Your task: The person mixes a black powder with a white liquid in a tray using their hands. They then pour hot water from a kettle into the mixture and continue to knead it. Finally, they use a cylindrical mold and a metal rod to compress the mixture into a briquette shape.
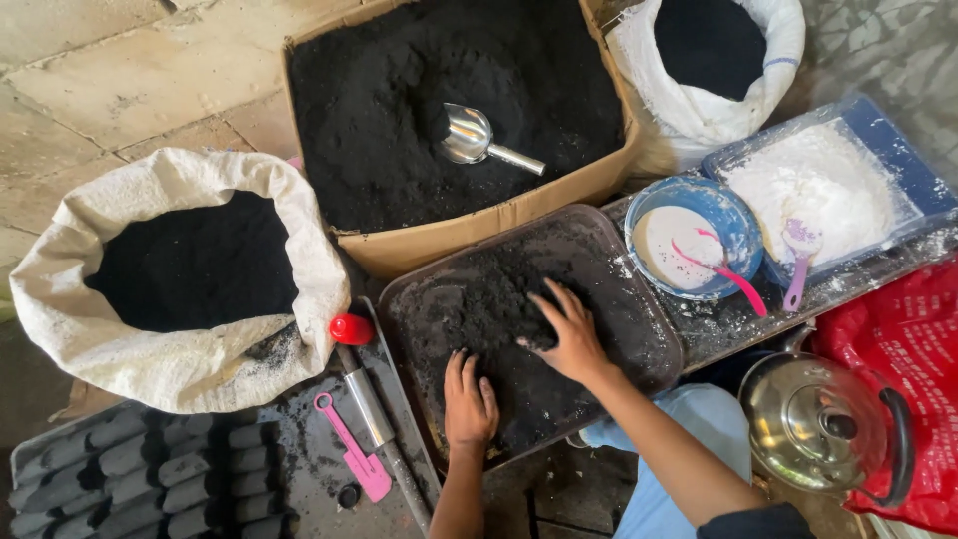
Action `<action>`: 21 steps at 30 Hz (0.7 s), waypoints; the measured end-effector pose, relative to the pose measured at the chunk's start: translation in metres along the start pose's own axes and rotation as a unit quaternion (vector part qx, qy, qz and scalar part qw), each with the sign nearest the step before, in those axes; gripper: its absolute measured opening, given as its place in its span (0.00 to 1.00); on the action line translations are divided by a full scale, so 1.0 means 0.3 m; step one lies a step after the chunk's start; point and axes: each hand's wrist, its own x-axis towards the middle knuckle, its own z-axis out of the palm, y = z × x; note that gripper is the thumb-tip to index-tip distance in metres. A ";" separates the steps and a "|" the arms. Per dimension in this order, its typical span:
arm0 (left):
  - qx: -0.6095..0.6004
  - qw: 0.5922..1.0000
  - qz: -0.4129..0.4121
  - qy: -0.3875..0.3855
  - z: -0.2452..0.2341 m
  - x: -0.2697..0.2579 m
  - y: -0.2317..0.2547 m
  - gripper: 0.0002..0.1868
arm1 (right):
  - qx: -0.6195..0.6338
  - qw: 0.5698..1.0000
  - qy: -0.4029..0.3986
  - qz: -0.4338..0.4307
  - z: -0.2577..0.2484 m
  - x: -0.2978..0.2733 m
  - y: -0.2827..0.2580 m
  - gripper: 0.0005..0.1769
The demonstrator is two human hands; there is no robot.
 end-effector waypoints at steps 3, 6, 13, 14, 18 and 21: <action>0.032 0.999 0.026 -0.012 0.000 0.003 0.001 0.20 | 0.044 0.998 0.046 -0.031 -0.077 -0.003 0.044 0.35; 0.049 0.998 0.003 -0.037 -0.022 0.014 0.032 0.25 | 0.011 0.987 0.081 0.140 -0.066 -0.064 0.078 0.44; 0.102 0.992 -0.018 -0.074 -0.006 0.012 0.020 0.29 | 0.048 0.978 0.080 0.189 0.071 -0.025 0.033 0.48; 0.099 0.993 -0.005 -0.059 -0.013 0.011 0.022 0.28 | 0.123 0.979 0.097 0.129 0.087 0.007 0.022 0.44; 0.093 0.994 -0.009 -0.057 -0.007 0.020 0.027 0.28 | 0.394 0.904 0.134 0.102 0.107 0.121 0.007 0.36; 0.093 0.993 -0.020 -0.069 -0.011 0.019 0.029 0.28 | 0.363 0.924 0.109 0.053 0.090 0.121 -0.043 0.30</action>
